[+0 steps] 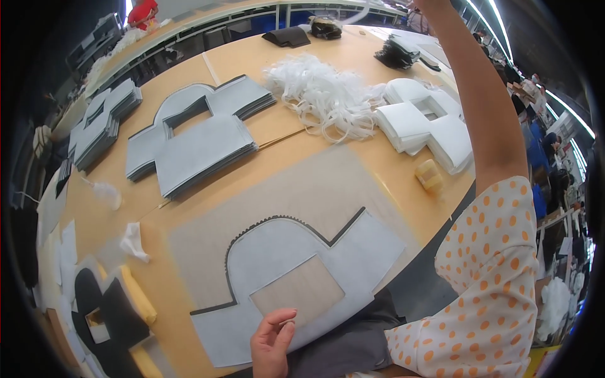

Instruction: Applying glue and lining material to leather bag components on a production workbench.

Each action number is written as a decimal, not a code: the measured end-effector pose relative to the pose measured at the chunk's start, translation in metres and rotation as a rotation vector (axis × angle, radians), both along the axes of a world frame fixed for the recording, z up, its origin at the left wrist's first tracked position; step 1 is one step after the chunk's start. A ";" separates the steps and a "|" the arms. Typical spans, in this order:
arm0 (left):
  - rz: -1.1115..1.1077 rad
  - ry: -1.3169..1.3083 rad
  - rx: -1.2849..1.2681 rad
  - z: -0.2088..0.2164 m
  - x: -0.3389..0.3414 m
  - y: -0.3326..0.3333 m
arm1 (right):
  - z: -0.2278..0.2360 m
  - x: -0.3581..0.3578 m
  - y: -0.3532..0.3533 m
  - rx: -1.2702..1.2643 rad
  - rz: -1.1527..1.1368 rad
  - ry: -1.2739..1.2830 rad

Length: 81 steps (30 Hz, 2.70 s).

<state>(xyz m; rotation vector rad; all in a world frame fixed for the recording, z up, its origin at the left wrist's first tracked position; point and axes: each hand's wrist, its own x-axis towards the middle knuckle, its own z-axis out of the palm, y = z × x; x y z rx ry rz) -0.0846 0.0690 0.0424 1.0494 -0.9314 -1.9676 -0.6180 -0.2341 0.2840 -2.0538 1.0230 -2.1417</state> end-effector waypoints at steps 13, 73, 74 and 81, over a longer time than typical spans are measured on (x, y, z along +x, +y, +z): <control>-0.042 -0.169 -0.808 0.068 -0.045 -0.077 | 0.048 0.120 0.165 0.098 -0.052 0.325; -0.512 0.089 0.478 -0.008 0.004 0.011 | -0.251 0.282 0.366 0.925 0.282 0.495; -0.510 0.104 0.492 -0.009 0.005 0.010 | -0.255 0.286 0.364 1.073 0.355 0.350; -0.495 0.068 0.524 -0.016 0.010 0.007 | -0.252 0.289 0.348 1.724 0.593 -0.123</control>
